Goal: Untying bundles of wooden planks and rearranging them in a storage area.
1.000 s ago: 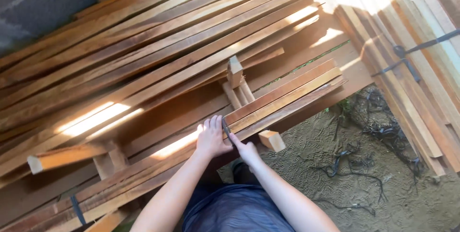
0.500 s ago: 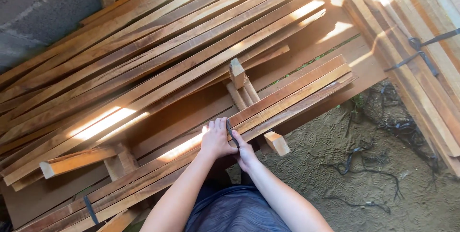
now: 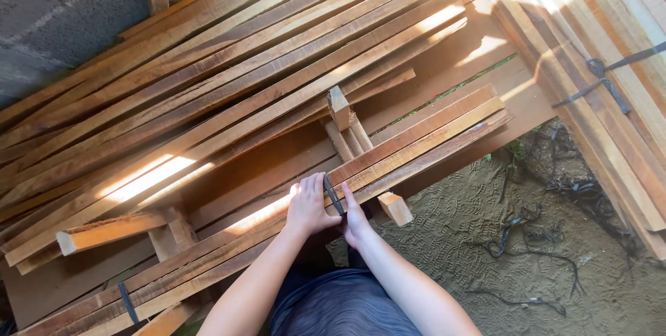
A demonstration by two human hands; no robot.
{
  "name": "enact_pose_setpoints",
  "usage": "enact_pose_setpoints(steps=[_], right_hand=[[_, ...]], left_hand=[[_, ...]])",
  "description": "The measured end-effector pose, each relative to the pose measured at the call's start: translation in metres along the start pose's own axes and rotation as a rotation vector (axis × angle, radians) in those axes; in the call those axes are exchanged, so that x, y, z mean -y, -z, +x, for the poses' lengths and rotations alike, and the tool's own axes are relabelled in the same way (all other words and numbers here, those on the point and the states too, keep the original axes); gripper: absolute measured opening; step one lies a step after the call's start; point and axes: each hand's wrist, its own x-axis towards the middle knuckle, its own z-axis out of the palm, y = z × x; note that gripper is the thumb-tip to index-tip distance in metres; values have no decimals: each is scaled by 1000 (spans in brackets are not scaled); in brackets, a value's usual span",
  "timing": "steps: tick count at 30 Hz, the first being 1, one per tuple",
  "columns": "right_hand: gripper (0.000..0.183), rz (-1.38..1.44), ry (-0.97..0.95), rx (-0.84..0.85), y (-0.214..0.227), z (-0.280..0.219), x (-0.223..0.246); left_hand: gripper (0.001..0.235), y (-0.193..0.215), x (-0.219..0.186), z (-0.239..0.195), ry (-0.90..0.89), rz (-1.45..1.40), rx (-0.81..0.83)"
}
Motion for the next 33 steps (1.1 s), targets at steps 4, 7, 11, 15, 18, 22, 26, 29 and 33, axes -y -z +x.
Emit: enact_pose_setpoints(steps=[4, 7, 11, 15, 18, 22, 26, 29, 33], right_hand=[[121, -166, 21, -77, 7, 9, -2], [125, -249, 35, -110, 28, 33, -13], [127, -309, 28, -114, 16, 6, -5], [117, -604, 24, -29, 21, -26, 1], [102, -1577, 115, 28, 20, -55, 4], [58, -1943, 423, 195, -9, -78, 17], [57, -1909, 995, 414, -72, -51, 16], [88, -2257, 729, 415, -129, -22, 14], [134, -2547, -108, 316, -165, 20, 17]], left_hand=[[130, 0, 0, 3, 8, 18, 40], [128, -1, -1, 3, 6, 49, 34], [130, -6, 2, 2, 6, 45, 22], [122, 26, -5, -15, 22, -49, -6], [99, 46, 22, -47, 97, -165, -66], [98, 56, 102, -96, 271, -174, -50], [99, 64, 171, -129, 456, -243, 157], [105, 71, 193, -136, 531, -279, 394], [115, 58, 214, -121, 536, -291, 581]])
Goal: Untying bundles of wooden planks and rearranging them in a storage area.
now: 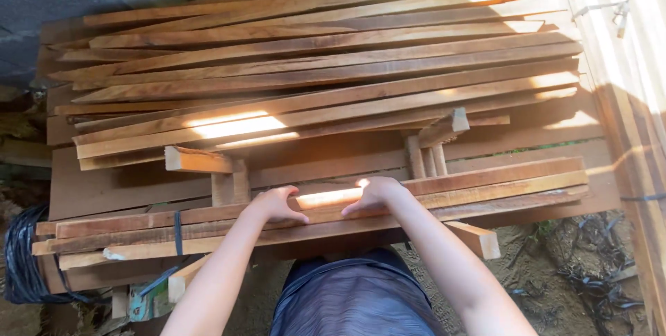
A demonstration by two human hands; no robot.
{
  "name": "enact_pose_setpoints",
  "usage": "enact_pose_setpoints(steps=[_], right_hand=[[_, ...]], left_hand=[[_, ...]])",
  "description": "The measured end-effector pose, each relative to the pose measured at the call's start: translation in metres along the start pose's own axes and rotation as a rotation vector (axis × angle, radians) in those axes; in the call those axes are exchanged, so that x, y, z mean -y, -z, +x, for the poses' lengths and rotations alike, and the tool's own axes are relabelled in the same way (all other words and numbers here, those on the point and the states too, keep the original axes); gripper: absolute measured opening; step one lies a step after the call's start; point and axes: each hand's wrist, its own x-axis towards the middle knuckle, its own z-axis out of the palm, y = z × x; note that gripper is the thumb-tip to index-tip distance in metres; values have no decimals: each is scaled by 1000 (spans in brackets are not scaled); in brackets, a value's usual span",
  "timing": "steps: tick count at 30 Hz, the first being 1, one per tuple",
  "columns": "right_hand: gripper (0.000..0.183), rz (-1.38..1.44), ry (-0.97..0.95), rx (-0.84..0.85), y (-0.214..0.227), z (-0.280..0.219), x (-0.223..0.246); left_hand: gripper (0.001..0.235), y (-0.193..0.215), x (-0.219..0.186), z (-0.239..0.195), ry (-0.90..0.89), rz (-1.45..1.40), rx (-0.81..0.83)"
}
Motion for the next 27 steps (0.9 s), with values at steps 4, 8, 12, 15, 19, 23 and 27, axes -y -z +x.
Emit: enact_pose_setpoints(steps=[4, 8, 12, 15, 19, 23, 27], right_hand=[[152, -28, 21, 52, -9, 51, -12], [136, 59, 5, 48, -7, 44, -7], [132, 85, -58, 8, 0, 30, -1], [131, 10, -92, -22, 4, 7, 8], [115, -131, 18, -146, 1, -30, 18], [89, -206, 68, -590, -48, -24, 5], [77, -306, 83, -957, -101, -18, -5]], left_hand=[[119, 4, 5, 19, -2, -21, 86], [113, 14, -2, 9, -8, -71, 215], [113, 13, -2, 14, 5, -66, 181], [111, 38, -19, -38, 16, -32, 125], [107, 31, -27, -69, -28, -41, -68], [88, -30, -20, -62, -97, 30, -519], [82, -67, -17, -74, -114, 115, -690]])
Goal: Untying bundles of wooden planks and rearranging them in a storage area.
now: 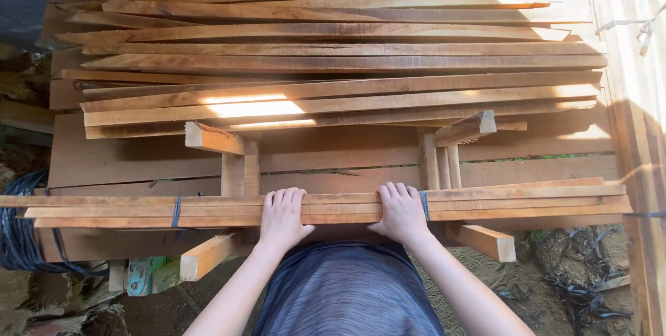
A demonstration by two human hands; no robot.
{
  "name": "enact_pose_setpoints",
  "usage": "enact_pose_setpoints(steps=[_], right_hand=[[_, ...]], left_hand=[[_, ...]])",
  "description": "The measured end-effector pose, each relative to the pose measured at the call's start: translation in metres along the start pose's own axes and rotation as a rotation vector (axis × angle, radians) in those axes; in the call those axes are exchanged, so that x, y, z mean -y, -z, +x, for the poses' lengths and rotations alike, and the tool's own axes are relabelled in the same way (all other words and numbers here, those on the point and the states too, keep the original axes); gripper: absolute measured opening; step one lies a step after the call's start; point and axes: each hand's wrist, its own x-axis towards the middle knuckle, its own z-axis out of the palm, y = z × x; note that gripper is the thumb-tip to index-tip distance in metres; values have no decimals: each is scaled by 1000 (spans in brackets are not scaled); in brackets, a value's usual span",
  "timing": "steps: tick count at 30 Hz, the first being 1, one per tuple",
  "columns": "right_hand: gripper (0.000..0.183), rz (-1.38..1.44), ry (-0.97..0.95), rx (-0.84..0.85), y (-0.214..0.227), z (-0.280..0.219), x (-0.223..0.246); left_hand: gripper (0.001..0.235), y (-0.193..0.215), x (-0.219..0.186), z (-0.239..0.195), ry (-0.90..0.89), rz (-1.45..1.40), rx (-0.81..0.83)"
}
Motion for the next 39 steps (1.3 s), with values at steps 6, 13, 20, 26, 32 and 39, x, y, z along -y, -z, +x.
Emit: enact_pose_setpoints(steps=[6, 13, 20, 26, 32, 39], right_hand=[[86, -46, 38, 193, 0, -3, 6], [84, -39, 173, 298, 2, 13, -1], [78, -23, 205, 158, 15, 3, 1], [70, 227, 281, -314, 30, -13, -4], [12, 972, -172, -653, -9, -72, -13], [91, 1750, -1071, -156, -30, -131, -39]], left_hand=[[90, 21, -10, -14, -48, 150, 109], [75, -36, 18, 4, -158, 141, -4], [75, -41, 17, 4, -163, 185, -115], [79, 67, -23, 25, -57, -31, 393], [65, 70, -96, 90, -39, -407, 590], [79, -11, -215, 157, -153, -531, 762]])
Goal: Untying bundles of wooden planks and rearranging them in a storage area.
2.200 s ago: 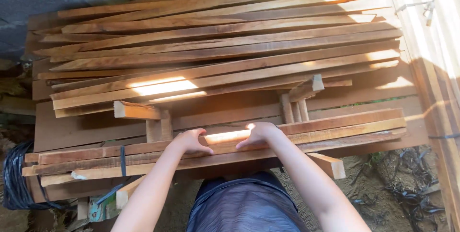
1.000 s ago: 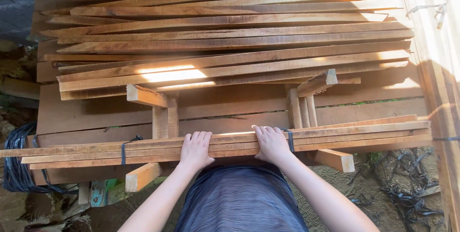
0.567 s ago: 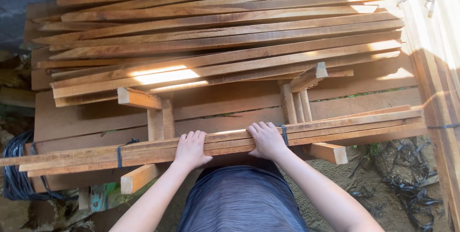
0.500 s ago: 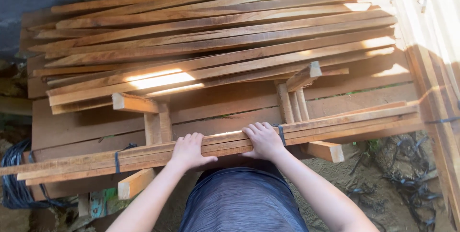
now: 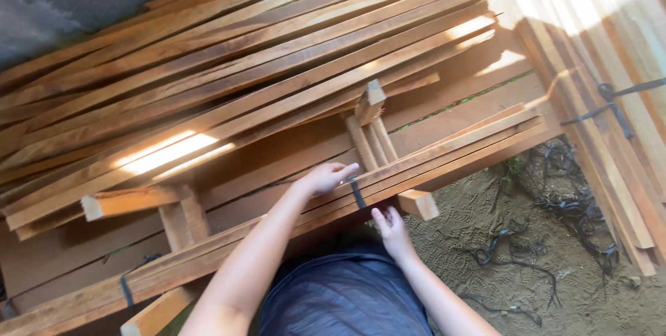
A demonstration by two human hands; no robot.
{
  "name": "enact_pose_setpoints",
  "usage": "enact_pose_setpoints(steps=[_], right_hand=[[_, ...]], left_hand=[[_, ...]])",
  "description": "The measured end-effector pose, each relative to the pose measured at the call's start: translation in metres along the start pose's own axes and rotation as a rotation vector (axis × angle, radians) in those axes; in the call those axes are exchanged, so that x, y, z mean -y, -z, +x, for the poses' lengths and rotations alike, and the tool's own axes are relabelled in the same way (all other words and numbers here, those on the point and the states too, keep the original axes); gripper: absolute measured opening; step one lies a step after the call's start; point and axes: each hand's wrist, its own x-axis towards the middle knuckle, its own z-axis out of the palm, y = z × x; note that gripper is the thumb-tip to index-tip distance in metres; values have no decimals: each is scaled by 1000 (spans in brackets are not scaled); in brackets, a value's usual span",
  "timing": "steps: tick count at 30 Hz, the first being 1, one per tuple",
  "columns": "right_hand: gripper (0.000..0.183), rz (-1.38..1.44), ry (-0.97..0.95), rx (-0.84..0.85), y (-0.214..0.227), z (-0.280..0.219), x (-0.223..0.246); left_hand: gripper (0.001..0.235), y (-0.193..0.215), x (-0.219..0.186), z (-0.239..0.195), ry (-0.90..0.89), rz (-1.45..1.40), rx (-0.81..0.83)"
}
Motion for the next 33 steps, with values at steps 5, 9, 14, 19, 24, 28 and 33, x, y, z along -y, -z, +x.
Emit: enact_pose_setpoints(steps=[5, 9, 14, 19, 24, 28, 33], right_hand=[[102, 462, -203, 20, -33, -33, 129], [96, 607, -326, 81, -30, -17, 129], [107, 654, -362, 143, -26, 11, 102], [113, 633, -346, 163, -30, 20, 82], [112, 642, -330, 210, -28, 28, 69], [108, 747, -298, 236, -33, 48, 48], [109, 908, -329, 146, -37, 43, 46]], left_hand=[[94, -29, -23, 9, 85, 107, 118], [93, -27, -39, -7, 117, 151, 105], [105, -15, -53, -13, 183, 101, 149], [117, -14, -53, -18, 258, 72, 186], [113, -27, -53, -19, 245, 249, 34], [111, -27, -68, -43, 245, 304, -8], [111, -33, -56, -37, 205, 279, 52]])
